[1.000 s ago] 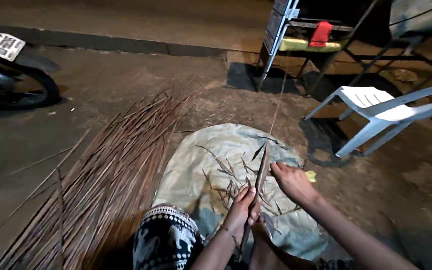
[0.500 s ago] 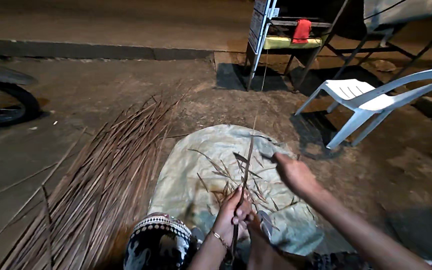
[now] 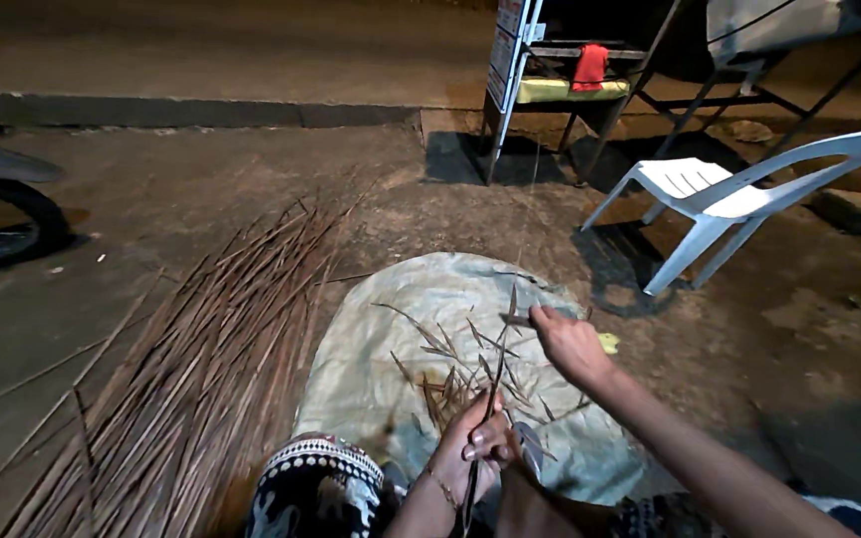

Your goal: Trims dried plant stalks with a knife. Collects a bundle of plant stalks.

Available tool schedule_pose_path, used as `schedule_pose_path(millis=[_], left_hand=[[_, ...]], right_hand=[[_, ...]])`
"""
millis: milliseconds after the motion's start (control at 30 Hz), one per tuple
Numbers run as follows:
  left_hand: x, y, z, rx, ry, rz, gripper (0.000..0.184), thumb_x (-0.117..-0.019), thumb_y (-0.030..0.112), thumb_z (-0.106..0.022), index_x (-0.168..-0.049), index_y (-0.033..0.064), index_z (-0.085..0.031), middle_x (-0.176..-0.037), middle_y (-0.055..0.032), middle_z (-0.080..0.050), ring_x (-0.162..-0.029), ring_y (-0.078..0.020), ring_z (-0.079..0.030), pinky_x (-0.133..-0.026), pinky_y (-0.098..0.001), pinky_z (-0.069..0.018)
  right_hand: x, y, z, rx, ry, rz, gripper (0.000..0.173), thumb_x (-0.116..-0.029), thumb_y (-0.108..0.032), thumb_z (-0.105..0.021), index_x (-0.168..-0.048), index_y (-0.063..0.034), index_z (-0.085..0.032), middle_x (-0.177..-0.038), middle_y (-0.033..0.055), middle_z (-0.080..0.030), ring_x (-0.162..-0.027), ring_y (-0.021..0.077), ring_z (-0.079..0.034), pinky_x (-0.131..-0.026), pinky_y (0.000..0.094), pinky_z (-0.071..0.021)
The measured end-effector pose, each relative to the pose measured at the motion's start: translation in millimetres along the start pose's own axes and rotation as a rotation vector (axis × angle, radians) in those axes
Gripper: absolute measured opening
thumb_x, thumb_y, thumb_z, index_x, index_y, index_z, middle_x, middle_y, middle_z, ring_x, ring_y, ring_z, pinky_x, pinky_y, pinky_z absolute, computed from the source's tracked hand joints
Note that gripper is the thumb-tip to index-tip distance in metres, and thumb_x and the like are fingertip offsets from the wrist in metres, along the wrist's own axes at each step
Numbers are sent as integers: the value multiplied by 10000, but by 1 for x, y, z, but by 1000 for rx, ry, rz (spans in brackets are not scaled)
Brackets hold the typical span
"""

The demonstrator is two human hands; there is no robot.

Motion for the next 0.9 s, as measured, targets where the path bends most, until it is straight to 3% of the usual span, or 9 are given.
schedule_pose_path(millis=[167,300,400,467,567,633,733,800,900], left_hand=[[3,-4,-5,-52,-20,71,403,-1126,202,-214,-890,161,-538,-502,121,-436,-386,49,-435,-433,-87,-426],[6,-5,-8,-141,-15,42,413,-1131,207,-216,-883,162,-543,-494,134,-417,-384,51,-417,-433,-93,-416],[4,-2,-10,-210,45,-11,411,-1133,201,-221,-885,140,-543,-492,120,-417,-380,34,-418,-434,-113,-432],[3,1,-9,-240,91,-56,408,-1134,205,-228,-884,138,-542,-487,118,-398,-376,23,-403,-433,-127,-431],[4,5,-7,-255,123,-111,410,-1135,207,-232,-886,131,-548,-480,119,-390,-372,23,-401,-431,-128,-430],[6,5,-8,-257,133,-107,406,-1134,199,-226,-890,131,-544,-483,119,-395,-373,22,-404,-435,-127,-435],[10,2,-11,-322,128,-58,378,-1135,198,-226,-915,131,-526,-491,118,-394,-370,25,-400,-422,-126,-434],[12,-2,-13,-412,80,-27,372,-1128,195,-227,-920,138,-531,-490,126,-394,-370,28,-391,-422,-129,-428],[12,-8,-14,-516,8,12,353,-1124,188,-237,-930,139,-528,-491,127,-401,-377,23,-402,-441,-140,-450]], right_hand=[[-20,39,29,34,-35,-271,323,-1060,-33,-396,-1327,40,-562,-1199,310,-653,-944,528,-682,-768,658,-519],[-21,49,42,55,-6,-290,316,-1053,-37,-409,-1319,27,-566,-1190,285,-664,-950,509,-688,-767,638,-516],[-12,35,39,-134,-89,-165,325,-1049,-104,-450,-1324,-4,-591,-1123,283,-689,-957,508,-687,-790,667,-509],[-5,18,31,-352,-262,-25,395,-1094,-300,-418,-1375,-79,-588,-1087,233,-696,-970,436,-684,-839,641,-505],[3,-6,8,-588,-367,140,509,-1092,-469,-329,-1253,-106,-647,-857,126,-652,-797,306,-644,-749,550,-494],[2,-10,4,-629,-322,119,484,-1080,-482,-393,-1172,-101,-677,-826,114,-645,-770,287,-627,-720,539,-477],[-11,9,13,-705,-146,-29,422,-1078,-398,-464,-1209,-81,-711,-934,123,-698,-829,264,-643,-776,533,-493],[-22,38,18,-786,1,-134,399,-1081,-354,-474,-1245,-71,-701,-981,90,-699,-801,180,-610,-778,453,-498],[-28,84,32,-853,192,-246,365,-1084,-298,-494,-1261,-40,-682,-898,38,-650,-708,88,-529,-705,332,-469]])
Point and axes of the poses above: each hand's wrist, its own x-axis away from the middle knuckle, its own z-axis out of the back of the hand, y = z × x, the point moved 1 cm from there along -x, towards the middle knuckle
